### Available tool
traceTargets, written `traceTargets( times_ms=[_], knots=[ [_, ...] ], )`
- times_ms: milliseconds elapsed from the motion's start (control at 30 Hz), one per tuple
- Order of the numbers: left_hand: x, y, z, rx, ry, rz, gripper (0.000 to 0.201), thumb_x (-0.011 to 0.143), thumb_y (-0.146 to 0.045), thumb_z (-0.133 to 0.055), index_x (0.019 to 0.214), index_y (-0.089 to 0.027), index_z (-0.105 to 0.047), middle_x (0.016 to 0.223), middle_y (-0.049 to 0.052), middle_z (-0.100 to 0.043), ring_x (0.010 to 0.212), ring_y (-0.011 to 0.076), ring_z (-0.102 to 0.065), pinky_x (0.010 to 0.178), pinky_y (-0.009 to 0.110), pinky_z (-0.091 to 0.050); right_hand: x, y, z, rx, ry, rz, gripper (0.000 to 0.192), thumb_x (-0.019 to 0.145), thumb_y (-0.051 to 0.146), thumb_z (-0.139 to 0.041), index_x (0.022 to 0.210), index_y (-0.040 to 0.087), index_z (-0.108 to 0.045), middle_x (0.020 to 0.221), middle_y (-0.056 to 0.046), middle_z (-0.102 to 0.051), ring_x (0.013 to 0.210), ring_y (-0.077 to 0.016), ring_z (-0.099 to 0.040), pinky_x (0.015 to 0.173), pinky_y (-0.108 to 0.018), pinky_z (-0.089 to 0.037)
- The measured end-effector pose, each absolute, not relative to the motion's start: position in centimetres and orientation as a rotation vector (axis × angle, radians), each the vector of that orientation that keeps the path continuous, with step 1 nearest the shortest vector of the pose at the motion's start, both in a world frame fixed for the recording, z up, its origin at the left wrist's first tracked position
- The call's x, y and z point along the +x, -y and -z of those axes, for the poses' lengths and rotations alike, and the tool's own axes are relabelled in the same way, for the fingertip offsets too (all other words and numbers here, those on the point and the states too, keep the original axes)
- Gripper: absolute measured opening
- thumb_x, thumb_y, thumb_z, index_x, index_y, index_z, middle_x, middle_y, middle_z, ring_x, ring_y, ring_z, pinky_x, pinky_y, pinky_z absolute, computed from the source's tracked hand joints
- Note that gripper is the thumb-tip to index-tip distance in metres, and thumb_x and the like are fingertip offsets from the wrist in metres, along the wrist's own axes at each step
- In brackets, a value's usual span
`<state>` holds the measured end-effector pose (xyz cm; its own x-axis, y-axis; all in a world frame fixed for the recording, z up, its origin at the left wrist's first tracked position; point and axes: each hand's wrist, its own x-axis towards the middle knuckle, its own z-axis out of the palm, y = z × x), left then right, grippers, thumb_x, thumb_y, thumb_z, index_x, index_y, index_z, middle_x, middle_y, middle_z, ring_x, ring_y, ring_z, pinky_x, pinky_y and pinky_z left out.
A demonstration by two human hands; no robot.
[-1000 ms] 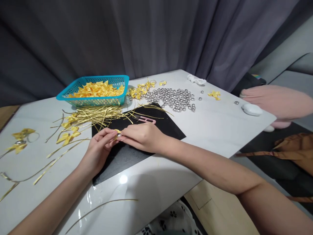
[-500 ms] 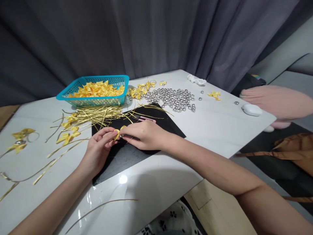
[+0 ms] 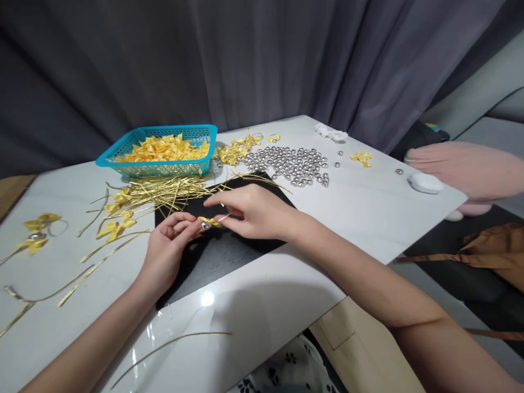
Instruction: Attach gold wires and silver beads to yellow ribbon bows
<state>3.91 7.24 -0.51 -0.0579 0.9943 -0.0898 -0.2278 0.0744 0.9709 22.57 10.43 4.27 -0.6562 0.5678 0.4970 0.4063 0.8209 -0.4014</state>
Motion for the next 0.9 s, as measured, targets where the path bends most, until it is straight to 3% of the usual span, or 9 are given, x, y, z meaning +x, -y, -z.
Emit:
traceTargets(
  times_ms=[100,300,600,800,900],
  knots=[
    [3.8,-7.3,0.5,0.919,-1.092,-1.27,0.029,0.059,-0.027,-0.08,0.076,-0.016,-0.06,0.062,-0.003,-0.068,0.058,0.0084,-0.059,0.062,0.019,-0.045,21.9,-10.4,-3.7,-0.824,2.466,-0.401,0.03,0.08,0.037,-0.063,0.093,0.011,-0.068,0.062,0.0,-0.055,0.054,-0.008,-0.044,0.055,-0.021,-0.031],
    [3.7,-7.1,0.4,0.98,-1.091,-1.255,0.026,0.062,-0.026,-0.079,0.077,-0.016,-0.059,0.065,0.0,-0.071,0.06,0.0101,-0.061,0.061,0.019,-0.046,20.6,-9.9,-2.7,-1.193,2.391,-0.624,0.037,0.078,0.049,-0.06,0.078,0.014,-0.07,0.056,0.002,-0.051,0.052,-0.0073,-0.041,0.052,-0.021,-0.025],
    [3.7,-6.9,0.6,0.991,-1.122,-1.234,0.028,0.061,-0.027,-0.079,0.073,-0.016,-0.057,0.061,-0.001,-0.069,0.057,0.0084,-0.06,0.059,0.017,-0.043,20.5,-10.0,-2.7,-1.207,2.432,-0.589,0.022,0.074,0.036,-0.066,0.079,0.015,-0.07,0.06,0.002,-0.054,0.054,-0.0068,-0.041,0.053,-0.021,-0.021],
    [3.8,-7.1,0.4,0.942,-1.104,-1.232,0.028,0.06,-0.027,-0.08,0.074,-0.016,-0.058,0.06,-0.002,-0.07,0.057,0.009,-0.062,0.059,0.018,-0.045,20.2,-9.6,-2.4,-1.205,2.367,-0.525,0.035,0.075,0.046,-0.065,0.065,0.013,-0.062,0.056,0.003,-0.047,0.055,-0.0072,-0.039,0.054,-0.022,-0.022],
    [3.8,-7.1,0.2,0.908,-1.092,-1.256,0.03,0.058,-0.026,-0.08,0.076,-0.016,-0.058,0.062,-0.001,-0.07,0.056,0.0101,-0.062,0.058,0.019,-0.046,20.7,-9.9,-2.8,-1.131,2.395,-0.654,0.035,0.074,0.047,-0.065,0.069,0.012,-0.063,0.055,0.005,-0.042,0.052,-0.0064,-0.036,0.053,-0.022,-0.022]
  ],
)
